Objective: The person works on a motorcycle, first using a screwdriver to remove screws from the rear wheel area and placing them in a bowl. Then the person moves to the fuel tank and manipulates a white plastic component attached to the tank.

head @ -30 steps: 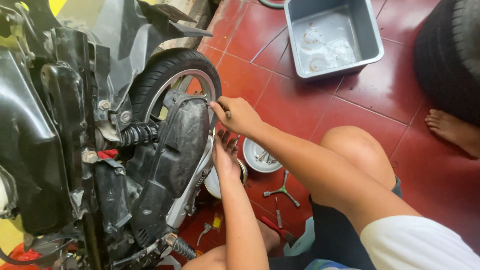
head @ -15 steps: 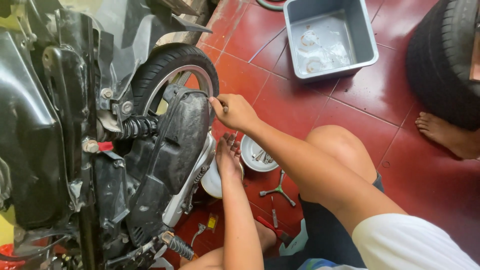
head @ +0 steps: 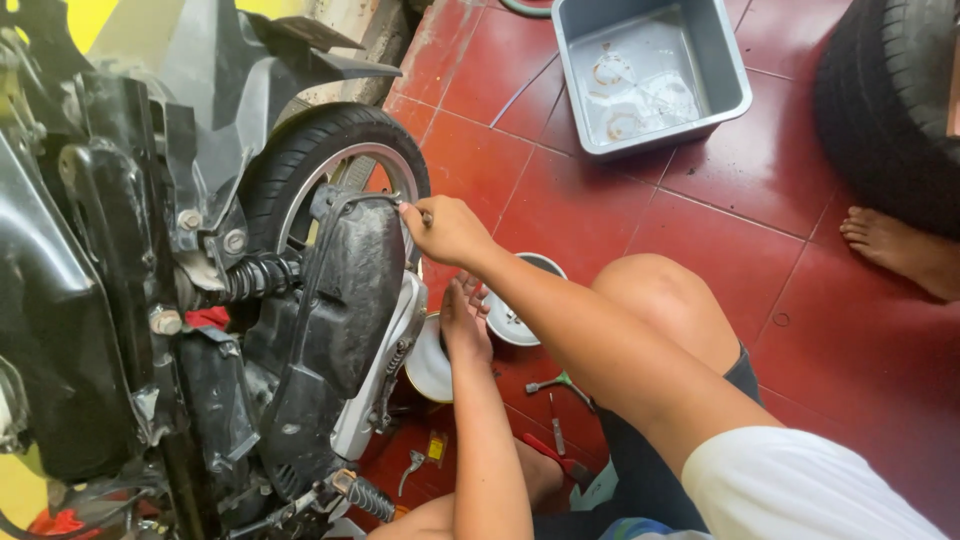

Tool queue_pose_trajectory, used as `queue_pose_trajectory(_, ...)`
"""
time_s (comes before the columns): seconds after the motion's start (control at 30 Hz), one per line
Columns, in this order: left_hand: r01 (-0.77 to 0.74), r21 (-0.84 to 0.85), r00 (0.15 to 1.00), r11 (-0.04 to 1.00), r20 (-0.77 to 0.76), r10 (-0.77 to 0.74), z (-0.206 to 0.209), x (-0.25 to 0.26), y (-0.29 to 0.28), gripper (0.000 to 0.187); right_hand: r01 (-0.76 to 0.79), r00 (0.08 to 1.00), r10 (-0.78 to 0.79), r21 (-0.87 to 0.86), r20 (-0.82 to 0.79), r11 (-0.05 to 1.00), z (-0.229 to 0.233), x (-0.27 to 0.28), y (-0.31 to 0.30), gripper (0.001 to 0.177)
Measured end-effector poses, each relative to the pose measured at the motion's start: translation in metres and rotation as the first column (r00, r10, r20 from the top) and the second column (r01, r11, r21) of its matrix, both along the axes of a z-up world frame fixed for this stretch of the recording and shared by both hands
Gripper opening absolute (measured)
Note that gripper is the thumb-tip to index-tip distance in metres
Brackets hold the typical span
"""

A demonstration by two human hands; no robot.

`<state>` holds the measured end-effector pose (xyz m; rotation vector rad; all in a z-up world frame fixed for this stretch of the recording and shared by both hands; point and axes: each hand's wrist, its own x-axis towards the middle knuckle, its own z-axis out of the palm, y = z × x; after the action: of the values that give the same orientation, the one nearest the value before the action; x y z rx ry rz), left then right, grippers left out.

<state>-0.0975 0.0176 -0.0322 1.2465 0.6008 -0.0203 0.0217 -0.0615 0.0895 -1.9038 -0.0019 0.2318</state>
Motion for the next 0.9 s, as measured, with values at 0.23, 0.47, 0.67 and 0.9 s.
queue_pose_trajectory(0.23,-0.002,0.125,0.999,0.992,0.044,-0.003,0.017,-0.006,-0.007,0.035,0.018,0.999,-0.015,0.052,-0.040,0.998,-0.010,0.003,0.009,0.046)
queue_pose_trajectory(0.47,-0.109,0.685,0.968,0.720,0.239,-0.081,0.120,-0.016,0.014,0.030,-0.100,0.994,0.101,-0.035,0.044,0.994,0.027,-0.010,-0.014,0.052)
queue_pose_trajectory(0.67,-0.033,0.975,0.957,0.222,0.095,-0.274,0.230,-0.066,0.051,0.025,-0.062,0.980,0.103,-0.230,0.172,0.971,0.039,-0.014,-0.017,0.047)
queue_pose_trajectory(0.9,0.350,0.910,0.927,-0.222,-0.370,-0.056,0.232,-0.097,0.119,0.088,0.069,0.938,-0.070,0.015,0.338,0.998,0.025,-0.001,-0.002,0.034)
